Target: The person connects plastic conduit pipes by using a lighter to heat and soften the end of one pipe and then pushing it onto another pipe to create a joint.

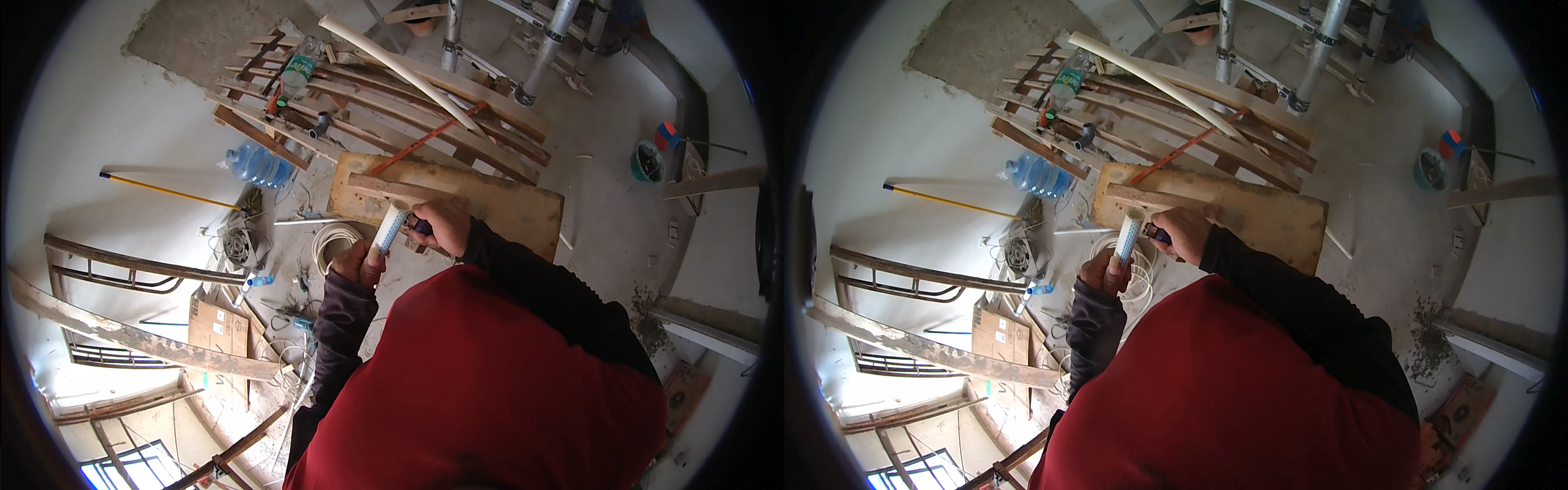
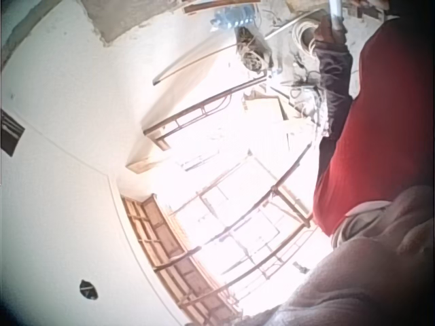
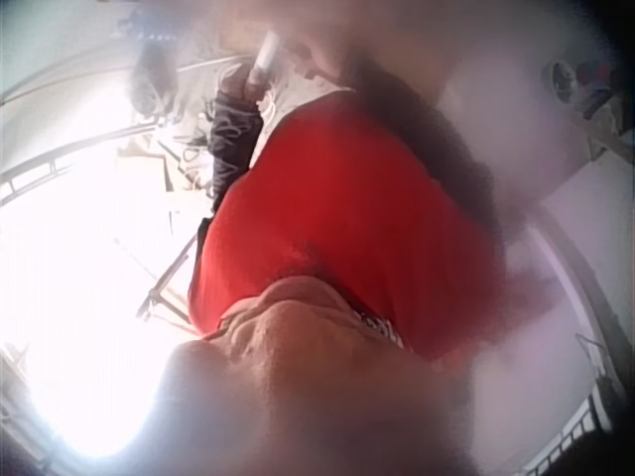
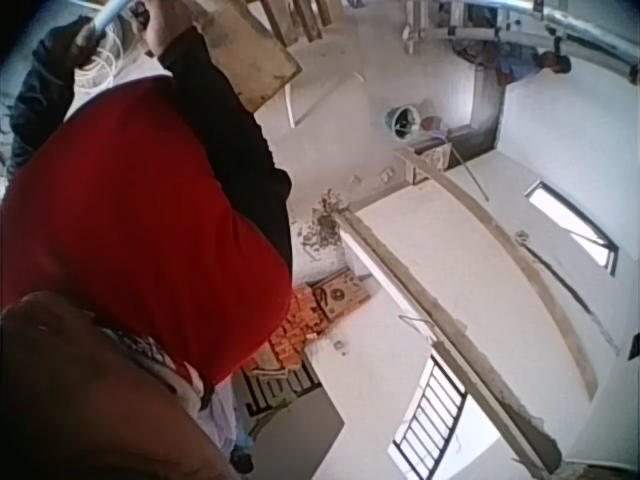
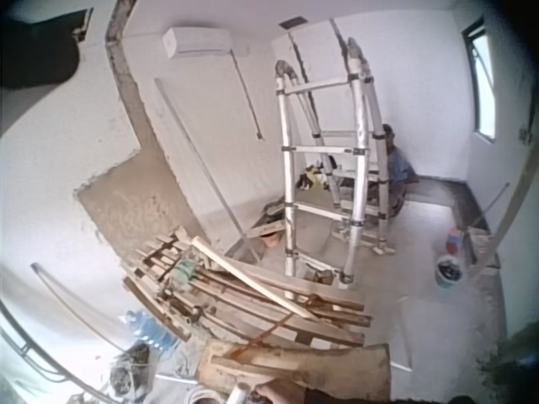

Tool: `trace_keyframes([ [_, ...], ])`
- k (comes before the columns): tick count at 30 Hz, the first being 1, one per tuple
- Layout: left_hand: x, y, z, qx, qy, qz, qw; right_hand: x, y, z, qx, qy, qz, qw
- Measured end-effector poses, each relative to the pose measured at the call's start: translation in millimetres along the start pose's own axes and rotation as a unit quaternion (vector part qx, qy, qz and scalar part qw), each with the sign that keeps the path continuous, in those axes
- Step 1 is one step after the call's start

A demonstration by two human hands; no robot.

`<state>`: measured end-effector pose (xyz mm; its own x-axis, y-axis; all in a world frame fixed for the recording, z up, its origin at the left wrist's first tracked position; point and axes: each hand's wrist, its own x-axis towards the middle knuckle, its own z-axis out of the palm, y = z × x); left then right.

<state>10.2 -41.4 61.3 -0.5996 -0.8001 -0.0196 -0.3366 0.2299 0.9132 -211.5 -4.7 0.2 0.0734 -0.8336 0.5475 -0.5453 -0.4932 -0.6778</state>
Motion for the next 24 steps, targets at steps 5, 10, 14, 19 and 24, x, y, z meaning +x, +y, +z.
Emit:
trace_keyframes([
  [5,2.1,0.5,7.5,0.067,0.063,0.097,0.991,1.3,2.9,0.9,0.372,-0.065,0.335,0.863],
  [10,-1.9,8.7,2.5,0.029,0.034,-0.006,0.999,13.1,-17.8,-20.6,0.188,-0.157,0.248,0.937],
  [14,-1.6,12.3,1.7,0.012,0.022,-0.003,1.0,15.4,-28.5,-15.2,0.253,-0.066,0.258,0.93],
  [19,-0.6,7.1,-0.1,0.063,0.018,0.044,0.997,17.8,-23.2,-20.8,0.222,-0.155,0.348,0.898],
  [24,0.7,15.4,0.7,0.032,0.002,0.019,0.999,5.3,-12.0,-8.6,0.037,-0.043,0.113,0.992],
])
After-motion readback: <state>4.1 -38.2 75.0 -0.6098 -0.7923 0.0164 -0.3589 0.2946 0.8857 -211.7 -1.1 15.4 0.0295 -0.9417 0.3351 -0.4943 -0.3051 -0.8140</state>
